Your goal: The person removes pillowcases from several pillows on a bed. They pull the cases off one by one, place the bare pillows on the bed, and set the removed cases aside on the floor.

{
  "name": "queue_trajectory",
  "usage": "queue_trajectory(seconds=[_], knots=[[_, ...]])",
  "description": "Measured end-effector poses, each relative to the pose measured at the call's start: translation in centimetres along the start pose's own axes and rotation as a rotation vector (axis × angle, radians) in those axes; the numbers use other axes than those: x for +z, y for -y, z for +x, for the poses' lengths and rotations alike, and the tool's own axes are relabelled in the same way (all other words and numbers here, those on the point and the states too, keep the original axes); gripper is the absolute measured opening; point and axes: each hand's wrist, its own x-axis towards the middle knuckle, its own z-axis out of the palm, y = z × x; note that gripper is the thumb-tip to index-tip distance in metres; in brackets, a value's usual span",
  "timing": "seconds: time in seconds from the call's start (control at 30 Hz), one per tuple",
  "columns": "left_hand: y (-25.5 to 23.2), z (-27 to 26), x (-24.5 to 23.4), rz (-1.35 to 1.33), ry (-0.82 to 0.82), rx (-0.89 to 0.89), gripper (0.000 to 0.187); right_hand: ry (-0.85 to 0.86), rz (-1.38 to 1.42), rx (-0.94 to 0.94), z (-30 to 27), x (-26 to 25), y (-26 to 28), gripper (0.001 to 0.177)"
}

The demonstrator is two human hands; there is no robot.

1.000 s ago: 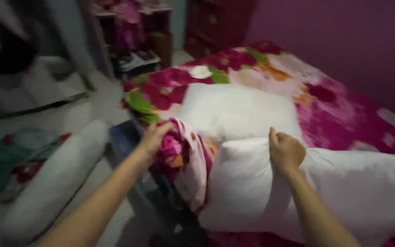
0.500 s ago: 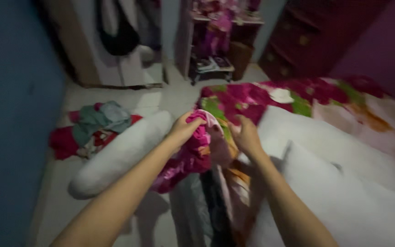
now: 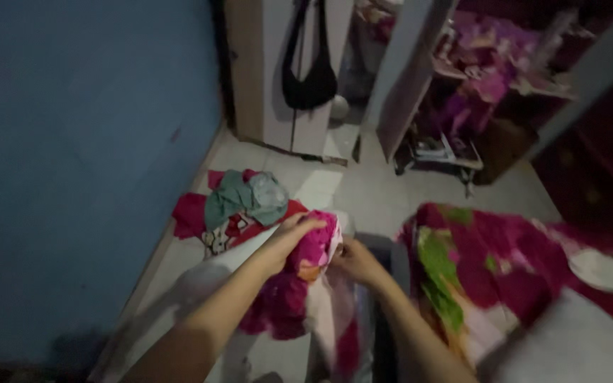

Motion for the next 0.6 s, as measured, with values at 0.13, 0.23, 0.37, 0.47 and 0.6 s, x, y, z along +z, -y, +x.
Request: queue_trajectory(seconds=[0.13, 0.23, 0.37, 0.47, 0.6], knots=[[-2.3, 3.3, -2.5, 0.352, -0.265, 0.179, 0.064, -0.109, 0.172, 0.044, 8.4, 0.4, -0.8, 0.032], [-5.1, 5.4, -4.5, 0.715, -0.537, 0.372, 0.067, -0.155, 0.348, 0.179, 15.2, 0.2, 1.8, 0.023], [-9.6, 7.7, -7.8, 1.085, -0.930, 0.587, 0.079, -0.158, 0.530, -0.109, 23.0, 0.9, 5.4, 0.030], [-11.7, 10.5, -9.4, 1.135, -0.994, 0.727, 0.086, -0.159, 0.536, -0.171, 24.8, 0.1, 7.6, 0.042], [-12.0, 14.9, -10.3, 1.049, -0.771, 0.684, 0.085, -0.253, 0.393, -0.199, 25.5, -1.1, 8.2, 0.044]])
